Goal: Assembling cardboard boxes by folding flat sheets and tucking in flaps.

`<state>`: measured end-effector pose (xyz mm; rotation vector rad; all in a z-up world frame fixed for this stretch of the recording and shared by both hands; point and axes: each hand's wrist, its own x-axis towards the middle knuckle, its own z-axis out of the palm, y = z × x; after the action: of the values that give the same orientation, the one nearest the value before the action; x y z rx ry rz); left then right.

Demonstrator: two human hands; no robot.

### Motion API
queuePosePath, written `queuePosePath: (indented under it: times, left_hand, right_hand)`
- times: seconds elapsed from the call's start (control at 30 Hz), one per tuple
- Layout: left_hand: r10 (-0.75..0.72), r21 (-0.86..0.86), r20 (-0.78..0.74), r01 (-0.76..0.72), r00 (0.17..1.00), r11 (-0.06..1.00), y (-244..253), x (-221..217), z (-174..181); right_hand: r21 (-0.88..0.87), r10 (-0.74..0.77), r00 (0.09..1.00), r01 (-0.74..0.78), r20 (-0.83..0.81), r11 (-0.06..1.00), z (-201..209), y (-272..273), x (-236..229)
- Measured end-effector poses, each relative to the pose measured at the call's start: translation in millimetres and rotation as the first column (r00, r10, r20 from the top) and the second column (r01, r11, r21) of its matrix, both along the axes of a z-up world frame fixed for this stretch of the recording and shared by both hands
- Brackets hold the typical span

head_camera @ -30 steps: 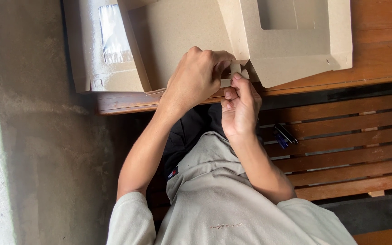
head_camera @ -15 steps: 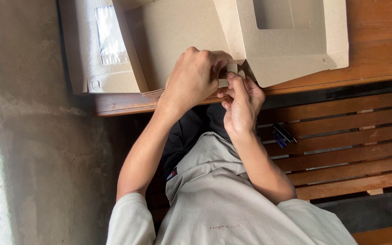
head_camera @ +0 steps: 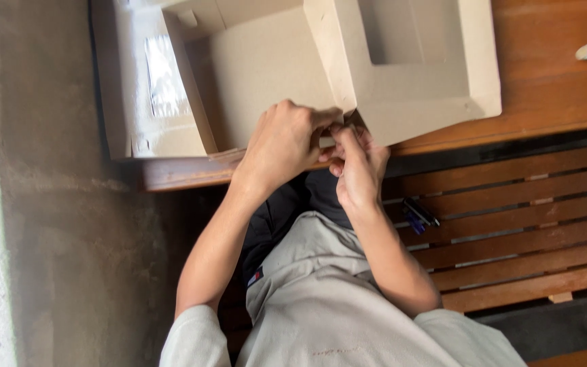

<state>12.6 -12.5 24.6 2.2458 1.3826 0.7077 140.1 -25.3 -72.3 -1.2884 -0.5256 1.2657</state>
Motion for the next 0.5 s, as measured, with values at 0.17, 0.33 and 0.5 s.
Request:
queuePosePath:
  times: [0.17,0.33,0.5]
  left_hand:
    - [-0.028,-0.001,-0.071,0.028,0.997,1.0,-1.3,-2.0,5.8]
    - [-0.05,-0.025,-0.113,0.048,0.992,0.999,-3.4,-3.1,9.6]
    - [-0.049,-0.013,-0.167,0.047,0.985,0.999,-9.2,-4.1,-0.7]
  right_hand:
    - [-0.038,0.011,0.997,-0.014,-0.075,0.999,4.0,-3.0,2.3]
    - [-0.055,0.002,0.981,-0.013,-0.195,0.998,9.8,-3.6,-4.6]
    - [0.052,0.07,0.979,-0.061,-0.191,0.997,-6.4,-5.1,2.5]
